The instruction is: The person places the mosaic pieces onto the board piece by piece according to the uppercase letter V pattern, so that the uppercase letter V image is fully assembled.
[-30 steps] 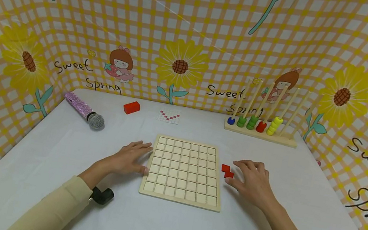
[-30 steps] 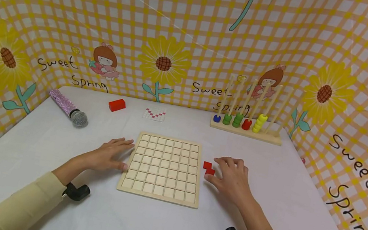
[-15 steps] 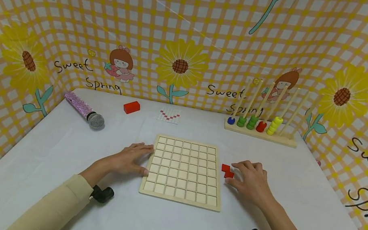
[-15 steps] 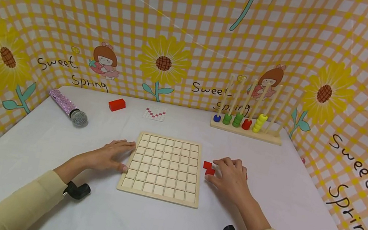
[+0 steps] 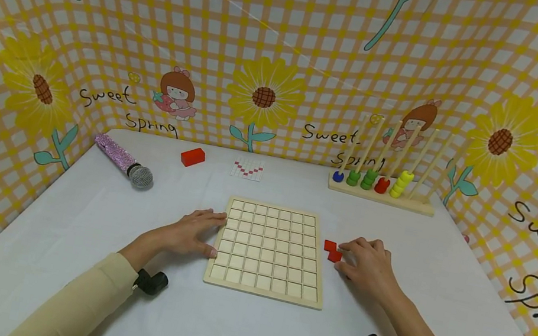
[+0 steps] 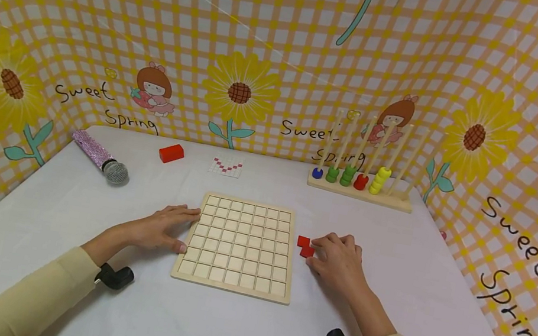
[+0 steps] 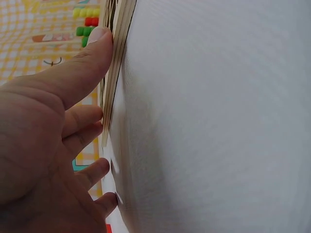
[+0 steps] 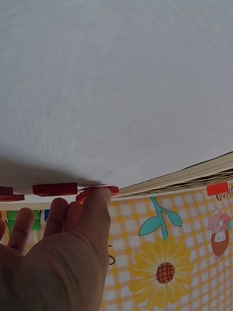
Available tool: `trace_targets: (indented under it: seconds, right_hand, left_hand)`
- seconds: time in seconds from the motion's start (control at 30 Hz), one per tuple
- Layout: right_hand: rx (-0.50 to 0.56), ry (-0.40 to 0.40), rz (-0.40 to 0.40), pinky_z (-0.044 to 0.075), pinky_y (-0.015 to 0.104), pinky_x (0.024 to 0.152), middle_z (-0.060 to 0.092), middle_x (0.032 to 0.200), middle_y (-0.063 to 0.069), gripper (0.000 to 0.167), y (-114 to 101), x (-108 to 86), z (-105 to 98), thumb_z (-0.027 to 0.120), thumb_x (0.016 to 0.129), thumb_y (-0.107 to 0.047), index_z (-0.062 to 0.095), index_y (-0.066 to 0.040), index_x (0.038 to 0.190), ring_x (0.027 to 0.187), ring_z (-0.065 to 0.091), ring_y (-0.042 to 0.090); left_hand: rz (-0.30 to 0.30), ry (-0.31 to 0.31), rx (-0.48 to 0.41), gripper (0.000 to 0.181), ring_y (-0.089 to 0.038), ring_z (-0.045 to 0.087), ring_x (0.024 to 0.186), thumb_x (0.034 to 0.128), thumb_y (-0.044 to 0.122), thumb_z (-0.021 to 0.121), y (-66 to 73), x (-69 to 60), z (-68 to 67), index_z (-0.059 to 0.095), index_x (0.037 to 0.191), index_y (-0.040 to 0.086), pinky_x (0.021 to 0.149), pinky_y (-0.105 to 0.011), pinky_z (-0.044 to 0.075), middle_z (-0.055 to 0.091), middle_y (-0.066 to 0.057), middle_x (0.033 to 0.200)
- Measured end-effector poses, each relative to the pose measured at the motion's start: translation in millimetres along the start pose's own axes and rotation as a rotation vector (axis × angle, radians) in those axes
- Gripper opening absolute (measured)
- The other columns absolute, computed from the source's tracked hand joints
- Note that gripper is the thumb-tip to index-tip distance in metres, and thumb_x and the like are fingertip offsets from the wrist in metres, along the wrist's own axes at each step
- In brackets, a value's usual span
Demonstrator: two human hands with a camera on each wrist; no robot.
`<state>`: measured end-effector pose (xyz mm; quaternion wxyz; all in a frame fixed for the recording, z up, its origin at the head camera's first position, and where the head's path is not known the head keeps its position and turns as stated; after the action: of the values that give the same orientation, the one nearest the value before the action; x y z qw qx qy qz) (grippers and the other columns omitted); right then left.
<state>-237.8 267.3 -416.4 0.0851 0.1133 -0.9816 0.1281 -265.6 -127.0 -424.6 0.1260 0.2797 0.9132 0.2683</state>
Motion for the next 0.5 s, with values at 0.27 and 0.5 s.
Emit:
trace_targets:
  seconds: [0.27,0.5]
  right_hand:
    - [0.023,0.008,0.005,0.036,0.052,0.083,0.066,0.104,0.013,0.028,2.8,0.3,1.9,0.073,0.079,-0.021,0.071,-0.008,0.103,0.101,0.046,0.037]
    - [0.024,0.016,-0.012,0.036,0.051,0.080,0.066,0.102,0.012,0.023,3.7,0.7,1.9,0.072,0.079,-0.019,0.072,-0.009,0.100,0.099,0.047,0.038]
  left_hand:
    - [-0.022,-0.012,0.006,0.075,-0.033,0.014,0.146,0.0819,0.034,0.072,2.6,-0.6,0.1,0.038,0.145,0.010,0.116,-0.057,0.014,0.026,-0.004,0.157]
    - [-0.033,-0.016,0.009,0.076,-0.033,0.014,0.146,0.0818,0.035,0.072,4.0,-0.3,0.1,0.038,0.145,0.010,0.116,-0.057,0.014,0.026,-0.004,0.157]
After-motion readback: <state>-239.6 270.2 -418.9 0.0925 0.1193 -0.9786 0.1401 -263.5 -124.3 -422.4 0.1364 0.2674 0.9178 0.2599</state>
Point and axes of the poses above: each hand's wrist, its own x-axis towards the middle knuckle, its own z-axis out of the palm, y = z × x, the point moved 1 cm from there along x, towards the middle knuckle
